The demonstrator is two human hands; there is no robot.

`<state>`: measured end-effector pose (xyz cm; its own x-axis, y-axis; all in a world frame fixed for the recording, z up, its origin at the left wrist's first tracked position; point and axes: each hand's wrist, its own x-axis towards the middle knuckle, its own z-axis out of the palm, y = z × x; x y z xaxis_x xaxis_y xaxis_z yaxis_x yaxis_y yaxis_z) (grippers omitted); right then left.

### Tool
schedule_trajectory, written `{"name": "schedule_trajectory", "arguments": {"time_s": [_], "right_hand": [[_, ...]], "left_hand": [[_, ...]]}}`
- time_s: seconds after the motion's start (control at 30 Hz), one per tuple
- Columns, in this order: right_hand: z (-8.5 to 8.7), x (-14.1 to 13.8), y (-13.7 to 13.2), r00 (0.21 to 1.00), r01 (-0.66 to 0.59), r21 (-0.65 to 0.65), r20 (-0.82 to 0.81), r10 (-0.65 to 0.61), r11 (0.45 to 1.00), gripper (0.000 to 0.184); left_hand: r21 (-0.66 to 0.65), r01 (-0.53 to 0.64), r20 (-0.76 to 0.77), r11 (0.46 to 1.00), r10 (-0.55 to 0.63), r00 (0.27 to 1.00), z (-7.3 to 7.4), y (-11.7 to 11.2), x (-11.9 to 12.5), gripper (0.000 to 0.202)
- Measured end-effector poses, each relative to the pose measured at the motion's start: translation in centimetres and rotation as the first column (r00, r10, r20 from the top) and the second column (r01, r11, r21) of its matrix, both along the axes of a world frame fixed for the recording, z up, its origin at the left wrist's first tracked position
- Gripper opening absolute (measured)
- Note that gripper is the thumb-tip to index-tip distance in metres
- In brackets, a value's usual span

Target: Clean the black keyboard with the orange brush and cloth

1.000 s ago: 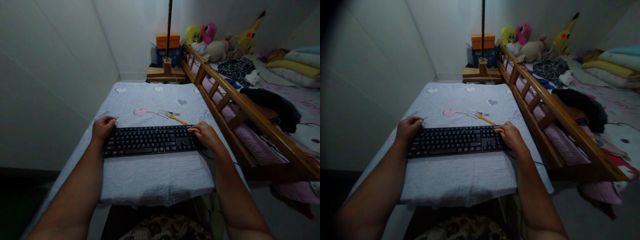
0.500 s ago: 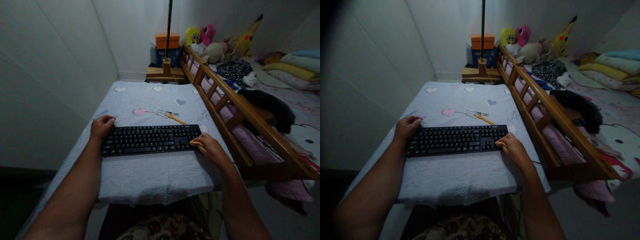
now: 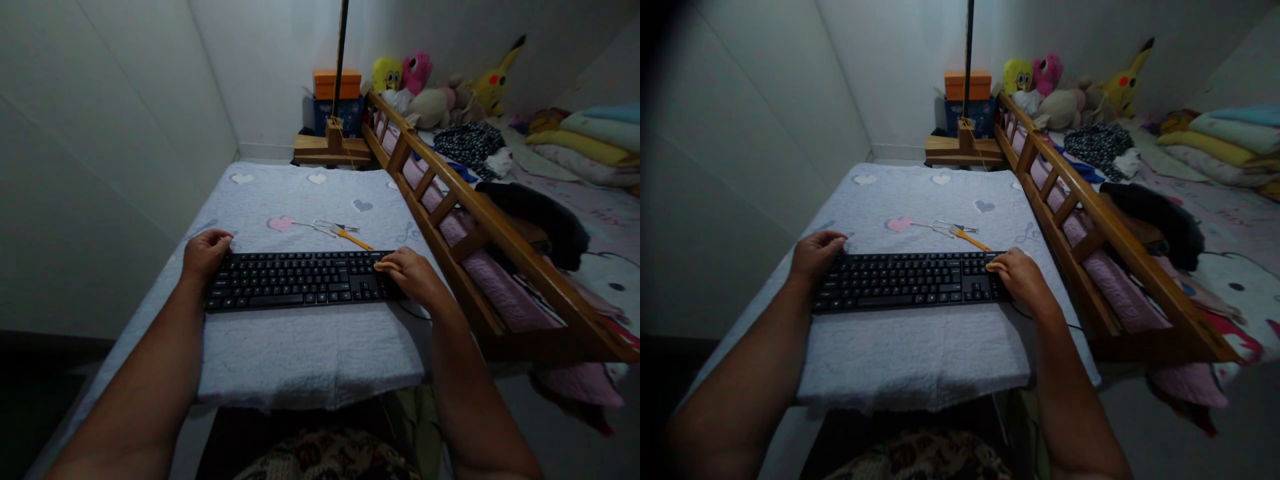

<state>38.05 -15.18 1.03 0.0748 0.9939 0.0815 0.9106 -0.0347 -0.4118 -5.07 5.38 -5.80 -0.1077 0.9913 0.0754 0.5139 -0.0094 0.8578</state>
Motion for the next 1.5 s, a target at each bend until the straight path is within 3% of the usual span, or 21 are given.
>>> {"name": "schedule_trajectory", "arguments": {"time_s": [0.13, 0.23, 0.77, 1.0, 1.2, 1.33, 1.5], "right_hand": [[-1.3, -0.3, 2.4, 0.997, 0.036, 0.022, 0.062, -0.037, 0.999, 0.021], [-1.8, -0.3, 2.7, 0.995, 0.041, -0.011, 0.087, -0.039, 0.999, 0.021], [-1.4, -0.6, -4.0, 0.995, -0.099, -0.073, -0.038, 0.097, 0.992, 0.019], [-1.1, -0.8, -5.1, 0.995, -0.098, -0.085, -0.039, 0.095, 0.992, 0.019], [-0.8, 0.6, -5.7, 0.998, -0.063, -0.118, -0.011, 0.062, 0.991, 0.019], [-0.2, 1.1, -5.2, 0.998, -0.061, -0.128, 0.018, 0.064, 0.99, 0.017], [0.2, -0.7, -1.9, 0.998, -0.056, -0.033, 0.04, 0.058, 0.998, 0.018]], "left_hand": [[0.0, 0.003, 0.003, 1.0, -0.003, 1.0, -0.1, 0.1, -0.1, 0.027], [0.005, 0.012, -0.005, 1.0, -0.012, 1.0, -0.3, 0.2, -0.2, 0.029], [-0.007, 0.007, -0.012, 1.0, -0.007, 1.0, -0.3, 0.3, -0.3, 0.026], [-0.015, -0.009, -0.044, 1.0, 0.009, 0.999, 0.4, 0.1, 0.0, 0.02], [0.002, 0.003, -0.035, 1.0, -0.003, 0.999, -0.2, 0.3, -0.3, 0.024], [0.004, 0.009, -0.042, 1.0, -0.009, 0.999, -0.3, 0.3, -0.4, 0.027], [0.012, 0.013, -0.04, 1.0, -0.013, 0.999, -0.2, 0.3, -0.2, 0.028]]}}
